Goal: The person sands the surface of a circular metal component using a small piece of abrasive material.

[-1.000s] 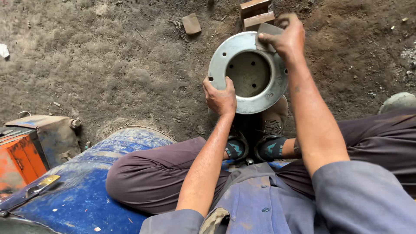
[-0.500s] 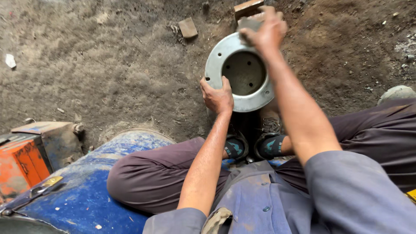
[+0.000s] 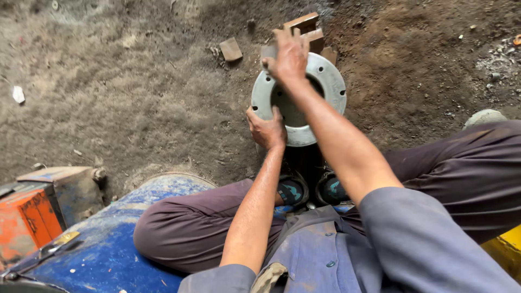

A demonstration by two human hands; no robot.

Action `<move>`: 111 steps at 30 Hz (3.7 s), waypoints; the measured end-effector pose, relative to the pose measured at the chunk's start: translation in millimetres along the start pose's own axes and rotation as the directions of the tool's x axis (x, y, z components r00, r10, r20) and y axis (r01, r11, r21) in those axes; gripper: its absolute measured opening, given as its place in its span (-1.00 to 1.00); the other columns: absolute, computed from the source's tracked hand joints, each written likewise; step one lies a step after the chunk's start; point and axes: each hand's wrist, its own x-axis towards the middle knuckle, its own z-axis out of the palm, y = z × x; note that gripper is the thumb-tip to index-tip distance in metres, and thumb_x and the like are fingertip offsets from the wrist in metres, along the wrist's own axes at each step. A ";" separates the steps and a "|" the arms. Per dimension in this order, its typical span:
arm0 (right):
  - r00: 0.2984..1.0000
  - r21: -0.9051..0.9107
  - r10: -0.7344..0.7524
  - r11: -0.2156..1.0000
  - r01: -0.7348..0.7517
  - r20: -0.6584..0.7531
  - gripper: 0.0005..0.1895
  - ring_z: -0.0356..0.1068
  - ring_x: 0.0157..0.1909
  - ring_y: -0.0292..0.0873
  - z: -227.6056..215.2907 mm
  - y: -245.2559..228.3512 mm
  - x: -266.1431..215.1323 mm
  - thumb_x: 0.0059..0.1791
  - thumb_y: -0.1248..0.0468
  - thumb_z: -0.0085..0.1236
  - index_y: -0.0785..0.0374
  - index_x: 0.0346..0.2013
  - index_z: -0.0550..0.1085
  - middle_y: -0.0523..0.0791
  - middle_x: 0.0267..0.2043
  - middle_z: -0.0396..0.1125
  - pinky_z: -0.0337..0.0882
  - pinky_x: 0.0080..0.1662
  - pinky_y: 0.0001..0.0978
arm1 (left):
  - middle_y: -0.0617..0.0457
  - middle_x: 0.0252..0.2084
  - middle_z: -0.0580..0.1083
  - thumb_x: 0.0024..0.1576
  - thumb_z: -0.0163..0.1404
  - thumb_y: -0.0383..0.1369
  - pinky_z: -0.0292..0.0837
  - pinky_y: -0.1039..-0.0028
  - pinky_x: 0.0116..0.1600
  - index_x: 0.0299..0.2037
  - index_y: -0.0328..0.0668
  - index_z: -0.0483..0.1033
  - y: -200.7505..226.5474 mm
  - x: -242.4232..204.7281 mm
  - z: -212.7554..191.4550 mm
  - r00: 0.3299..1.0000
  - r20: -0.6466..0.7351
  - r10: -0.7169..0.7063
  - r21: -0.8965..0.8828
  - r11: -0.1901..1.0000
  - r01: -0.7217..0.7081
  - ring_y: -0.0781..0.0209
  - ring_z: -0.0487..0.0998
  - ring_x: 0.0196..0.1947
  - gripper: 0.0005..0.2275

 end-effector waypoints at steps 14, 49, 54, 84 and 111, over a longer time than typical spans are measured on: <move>0.843 0.193 0.487 0.826 -0.530 0.230 -0.45 0.20 0.47 -0.04 -88.8 97.4 -22.4 -0.23 0.00 0.48 -0.29 0.06 0.59 -0.01 0.54 0.09 0.08 0.52 -0.13 | -0.23 0.05 0.51 0.00 0.15 -0.09 0.46 -0.02 0.01 0.14 -0.23 0.37 1.0 -1.3 0.7 1.000 -0.018 0.001 -0.004 1.000 -0.001 -0.29 0.58 -0.04 -0.45; 0.943 0.155 0.318 0.941 -0.302 -0.093 -0.76 0.54 -0.18 0.10 -120.1 66.8 -69.9 -0.09 0.22 0.27 0.02 -0.14 0.68 0.04 -0.22 0.52 0.50 -0.08 -0.07 | -0.23 0.01 0.50 -0.01 0.16 -0.08 0.47 -0.04 -0.03 0.07 -0.21 0.36 -6.5 -1.8 2.4 0.999 -0.029 0.016 -0.069 0.997 -0.018 -0.29 0.56 -0.05 -0.48; 0.964 0.202 0.215 0.962 -0.182 -0.157 -0.73 0.55 -0.14 0.08 -117.6 79.6 -97.0 -0.09 0.21 0.27 0.10 -0.10 0.66 0.04 -0.15 0.52 0.50 -0.04 -0.12 | -0.22 0.01 0.49 0.00 0.16 -0.08 0.46 -0.05 -0.04 0.04 -0.23 0.35 -11.0 -1.2 6.3 0.999 -0.031 0.042 -0.103 0.994 -0.045 -0.29 0.55 -0.04 -0.49; 0.932 0.033 -0.359 0.933 0.358 0.041 -0.43 0.29 0.37 0.12 -116.8 -0.3 -263.6 -0.11 0.50 -0.07 0.19 0.20 0.47 0.04 0.28 0.36 0.35 0.31 -0.13 | -0.26 0.05 0.46 0.06 0.14 -0.02 0.41 0.04 0.06 0.09 -0.28 0.31 -32.0 13.1 10.9 0.987 0.144 0.073 -0.168 0.985 -0.048 -0.24 0.51 0.05 -0.44; 0.988 0.127 -0.153 0.980 0.155 -0.024 -0.59 0.32 0.35 -0.02 -137.2 61.4 -223.6 -0.02 0.39 0.15 0.06 0.12 0.56 -0.02 0.26 0.36 0.34 0.30 -0.22 | -0.24 -0.13 0.59 0.07 0.21 -0.17 0.50 0.11 0.03 -0.16 -0.22 0.68 -26.0 56.4 -31.3 0.921 0.382 0.080 0.031 0.995 -0.099 -0.22 0.62 -0.07 -0.71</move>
